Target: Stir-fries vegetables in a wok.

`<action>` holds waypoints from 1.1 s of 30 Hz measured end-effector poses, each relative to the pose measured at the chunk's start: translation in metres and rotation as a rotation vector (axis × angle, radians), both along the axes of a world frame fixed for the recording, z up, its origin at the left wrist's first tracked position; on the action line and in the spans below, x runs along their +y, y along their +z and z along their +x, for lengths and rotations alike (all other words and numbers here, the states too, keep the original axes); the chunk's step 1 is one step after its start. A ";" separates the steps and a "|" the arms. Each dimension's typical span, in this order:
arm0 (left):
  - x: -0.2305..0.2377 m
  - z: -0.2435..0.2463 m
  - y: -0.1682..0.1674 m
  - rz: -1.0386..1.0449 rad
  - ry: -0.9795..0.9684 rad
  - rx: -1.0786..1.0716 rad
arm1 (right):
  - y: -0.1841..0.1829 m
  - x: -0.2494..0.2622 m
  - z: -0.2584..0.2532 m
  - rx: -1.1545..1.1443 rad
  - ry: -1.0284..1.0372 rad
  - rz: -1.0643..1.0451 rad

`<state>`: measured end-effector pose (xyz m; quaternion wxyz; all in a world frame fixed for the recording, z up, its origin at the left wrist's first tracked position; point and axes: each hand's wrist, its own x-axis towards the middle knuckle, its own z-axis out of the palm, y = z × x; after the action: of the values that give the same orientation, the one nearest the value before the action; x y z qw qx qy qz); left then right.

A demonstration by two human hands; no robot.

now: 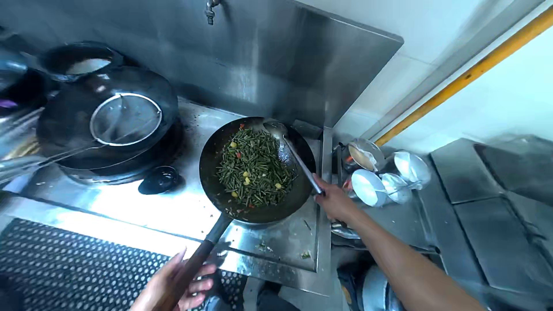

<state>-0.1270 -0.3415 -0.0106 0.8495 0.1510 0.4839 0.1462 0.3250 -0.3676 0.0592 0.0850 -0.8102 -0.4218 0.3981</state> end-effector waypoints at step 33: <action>-0.013 0.030 0.048 0.071 -0.235 0.037 | 0.058 -0.106 -0.113 -0.274 -0.151 -0.023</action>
<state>-0.0966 -0.3548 0.0375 0.8459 0.2393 0.4728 0.0597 0.2118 -0.4739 0.1167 0.0469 -0.8873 -0.3626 0.2809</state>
